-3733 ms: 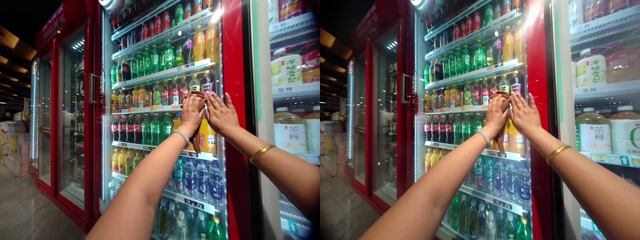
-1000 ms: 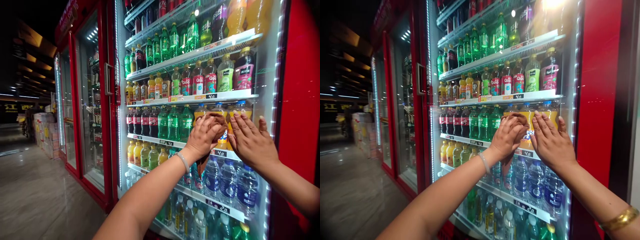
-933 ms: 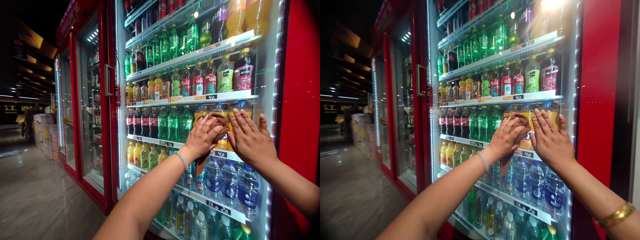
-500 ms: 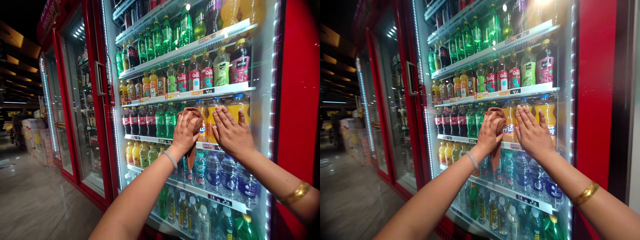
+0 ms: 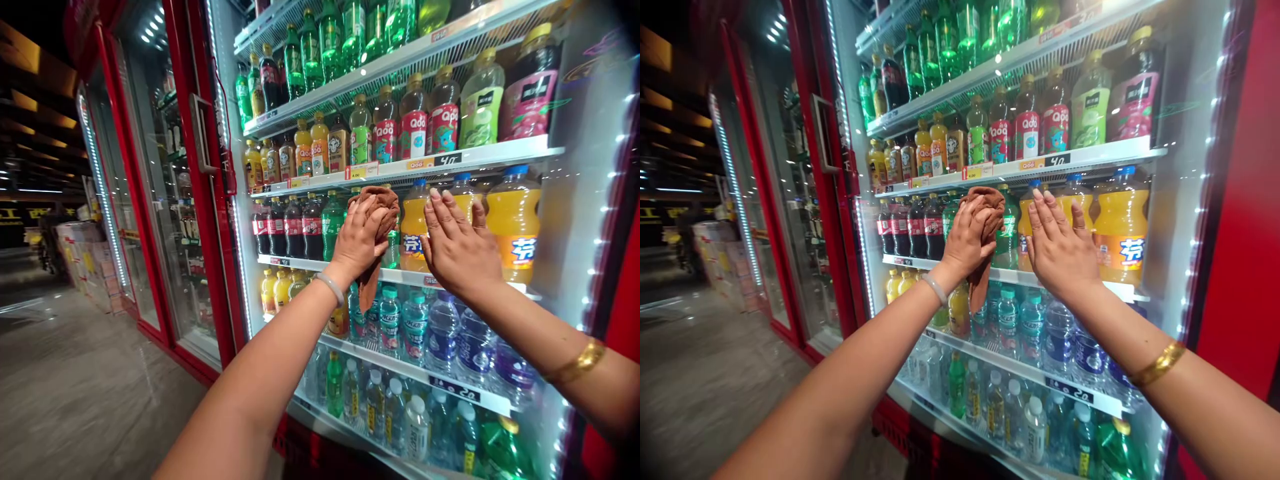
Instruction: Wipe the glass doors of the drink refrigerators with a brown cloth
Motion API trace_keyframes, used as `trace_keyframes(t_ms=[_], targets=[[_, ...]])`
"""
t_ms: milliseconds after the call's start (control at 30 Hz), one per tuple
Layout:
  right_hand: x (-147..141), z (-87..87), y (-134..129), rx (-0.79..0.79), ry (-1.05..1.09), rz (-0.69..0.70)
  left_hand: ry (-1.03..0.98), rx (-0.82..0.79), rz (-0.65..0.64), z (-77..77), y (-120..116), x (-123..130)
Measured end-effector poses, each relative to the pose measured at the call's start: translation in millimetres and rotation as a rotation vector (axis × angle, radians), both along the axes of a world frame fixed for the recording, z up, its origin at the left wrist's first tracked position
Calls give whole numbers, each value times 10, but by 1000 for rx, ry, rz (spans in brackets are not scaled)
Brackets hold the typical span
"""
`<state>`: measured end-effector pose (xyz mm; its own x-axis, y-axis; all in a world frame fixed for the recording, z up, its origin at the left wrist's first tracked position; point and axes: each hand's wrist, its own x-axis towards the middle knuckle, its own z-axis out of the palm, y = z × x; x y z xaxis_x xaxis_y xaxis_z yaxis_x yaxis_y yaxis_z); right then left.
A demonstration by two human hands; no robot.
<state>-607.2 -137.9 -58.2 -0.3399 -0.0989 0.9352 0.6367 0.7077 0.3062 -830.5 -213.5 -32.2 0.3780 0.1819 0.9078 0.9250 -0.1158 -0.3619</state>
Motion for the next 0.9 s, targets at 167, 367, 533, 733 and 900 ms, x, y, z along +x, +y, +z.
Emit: trace_keyframes(t_ms=[167, 367, 533, 733, 900], targets=[[-50, 30, -3, 14, 8, 22, 78, -76, -20, -242, 22, 85], [-499, 128, -132, -49, -48, 81, 105, -97, -6, 33, -62, -254], [-503, -26, -174, -34, -96, 28, -57, -15, -2, -14, -158, -515], [-670, 55, -182, -19, -31, 57, 137, -133, 1, -196, -154, -523], [-895, -23, -228, 11, -110, 123, 135, -161, 39, 12, -249, -819]])
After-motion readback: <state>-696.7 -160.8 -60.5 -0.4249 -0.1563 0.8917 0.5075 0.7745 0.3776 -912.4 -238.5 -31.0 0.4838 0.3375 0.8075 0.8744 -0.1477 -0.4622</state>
